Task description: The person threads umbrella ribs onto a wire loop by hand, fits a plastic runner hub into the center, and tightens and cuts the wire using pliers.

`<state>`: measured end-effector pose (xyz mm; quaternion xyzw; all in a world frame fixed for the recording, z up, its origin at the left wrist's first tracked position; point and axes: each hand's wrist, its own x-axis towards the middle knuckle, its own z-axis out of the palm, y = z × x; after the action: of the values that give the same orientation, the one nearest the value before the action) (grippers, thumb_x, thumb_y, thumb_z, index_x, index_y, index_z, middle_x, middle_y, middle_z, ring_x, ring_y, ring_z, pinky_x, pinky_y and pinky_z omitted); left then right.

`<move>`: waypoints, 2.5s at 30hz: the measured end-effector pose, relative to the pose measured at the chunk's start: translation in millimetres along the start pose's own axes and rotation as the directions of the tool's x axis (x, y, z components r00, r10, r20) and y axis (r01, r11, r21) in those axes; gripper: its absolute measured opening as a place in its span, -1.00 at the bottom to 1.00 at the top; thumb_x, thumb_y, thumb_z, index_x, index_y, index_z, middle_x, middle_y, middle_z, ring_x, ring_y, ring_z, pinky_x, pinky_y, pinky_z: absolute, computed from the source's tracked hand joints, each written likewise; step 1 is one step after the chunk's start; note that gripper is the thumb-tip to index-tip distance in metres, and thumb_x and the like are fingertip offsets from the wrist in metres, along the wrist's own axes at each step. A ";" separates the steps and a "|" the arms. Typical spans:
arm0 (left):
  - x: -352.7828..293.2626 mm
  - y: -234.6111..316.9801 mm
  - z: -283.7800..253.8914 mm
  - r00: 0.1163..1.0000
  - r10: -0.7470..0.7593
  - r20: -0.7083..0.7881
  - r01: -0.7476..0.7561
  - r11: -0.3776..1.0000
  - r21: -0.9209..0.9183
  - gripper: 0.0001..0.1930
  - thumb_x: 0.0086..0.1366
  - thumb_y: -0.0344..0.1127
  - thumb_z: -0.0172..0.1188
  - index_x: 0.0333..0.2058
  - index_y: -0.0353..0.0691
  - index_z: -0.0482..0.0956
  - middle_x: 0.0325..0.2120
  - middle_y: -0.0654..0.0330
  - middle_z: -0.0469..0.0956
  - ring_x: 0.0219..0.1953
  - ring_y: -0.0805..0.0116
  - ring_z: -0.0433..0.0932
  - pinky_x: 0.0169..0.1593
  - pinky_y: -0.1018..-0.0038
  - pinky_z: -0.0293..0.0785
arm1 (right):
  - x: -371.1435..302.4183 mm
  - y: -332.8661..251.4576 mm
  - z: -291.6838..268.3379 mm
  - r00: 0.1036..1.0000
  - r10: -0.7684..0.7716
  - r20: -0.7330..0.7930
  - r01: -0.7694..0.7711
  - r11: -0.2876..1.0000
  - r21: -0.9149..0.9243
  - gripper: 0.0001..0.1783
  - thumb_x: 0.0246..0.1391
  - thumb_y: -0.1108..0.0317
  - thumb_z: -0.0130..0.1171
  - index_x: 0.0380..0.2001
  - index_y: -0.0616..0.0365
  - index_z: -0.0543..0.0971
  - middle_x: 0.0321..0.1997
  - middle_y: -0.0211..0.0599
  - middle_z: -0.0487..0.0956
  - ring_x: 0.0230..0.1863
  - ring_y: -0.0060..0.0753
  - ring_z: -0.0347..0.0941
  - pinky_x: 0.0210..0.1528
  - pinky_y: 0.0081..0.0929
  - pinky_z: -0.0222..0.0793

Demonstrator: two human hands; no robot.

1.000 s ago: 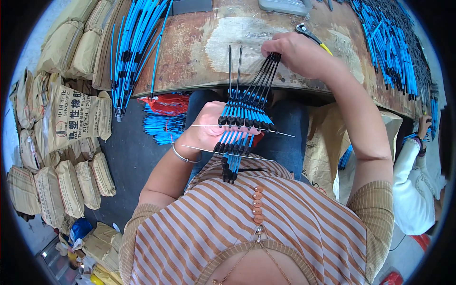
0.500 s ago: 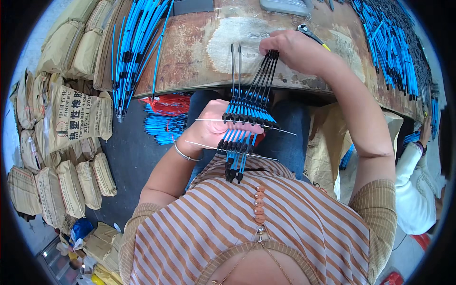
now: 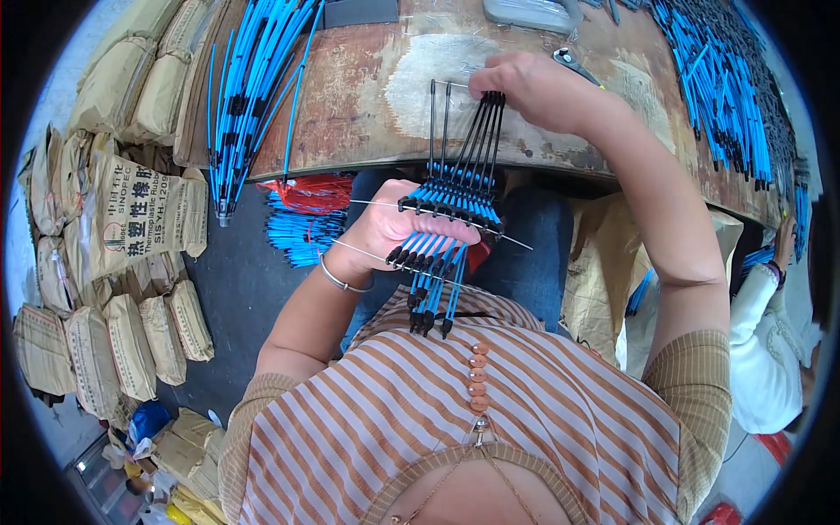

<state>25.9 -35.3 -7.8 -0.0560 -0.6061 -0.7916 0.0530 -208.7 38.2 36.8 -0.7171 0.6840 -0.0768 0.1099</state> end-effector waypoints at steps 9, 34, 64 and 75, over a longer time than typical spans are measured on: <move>0.5 -1.6 -4.0 1.000 -0.022 -0.002 0.022 0.998 -0.053 -0.70 0.07 -0.29 0.19 -0.26 -0.37 0.57 -0.30 0.01 0.58 -0.27 0.24 0.58 -0.17 0.46 0.47 | 8.4 -5.5 3.7 0.992 -0.120 -0.032 0.111 0.969 -0.220 -0.64 -0.08 0.60 -0.10 -0.16 0.07 0.44 -0.34 -0.18 0.43 -0.17 -0.10 0.40 -0.14 -0.25 0.34; -3.4 1.0 -1.2 0.991 0.135 -0.012 -0.136 0.987 -0.091 -0.63 0.04 -0.23 0.23 -0.22 -0.39 0.57 -0.24 -0.05 0.56 -0.16 0.16 0.56 -0.01 0.36 0.40 | -9.7 -7.1 1.0 0.999 -0.016 -0.050 0.012 0.997 -0.074 -0.70 -0.15 0.62 -0.03 -0.26 0.21 0.43 -0.29 -0.08 0.44 -0.16 0.01 0.39 -0.11 -0.23 0.32; -2.4 -3.3 -13.3 0.975 -0.220 -0.011 0.210 0.943 -0.260 -0.66 0.00 -0.19 0.23 -0.28 -0.28 0.60 -0.29 0.04 0.59 -0.19 0.26 0.57 -0.06 0.37 0.41 | 7.2 -1.5 -2.2 0.996 -0.082 -0.038 0.079 0.995 -0.062 -0.70 -0.11 0.62 -0.08 -0.24 0.18 0.44 -0.29 -0.13 0.44 -0.18 -0.02 0.41 -0.14 -0.26 0.34; -3.2 -5.6 -15.8 0.972 -0.237 -0.005 0.228 0.939 -0.258 -0.70 -0.01 -0.21 0.24 -0.29 -0.21 0.62 -0.31 0.11 0.60 -0.21 0.32 0.57 -0.10 0.37 0.43 | 12.1 0.9 -4.4 0.993 -0.119 0.019 0.120 0.987 -0.107 -0.73 -0.09 0.60 -0.09 -0.26 0.19 0.45 -0.32 -0.14 0.44 -0.19 -0.03 0.41 -0.15 -0.27 0.34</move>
<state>27.8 -49.1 -17.7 0.0238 -0.5001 -0.8648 -0.0375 -210.1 25.8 40.3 -0.7622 0.6422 -0.0416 0.0706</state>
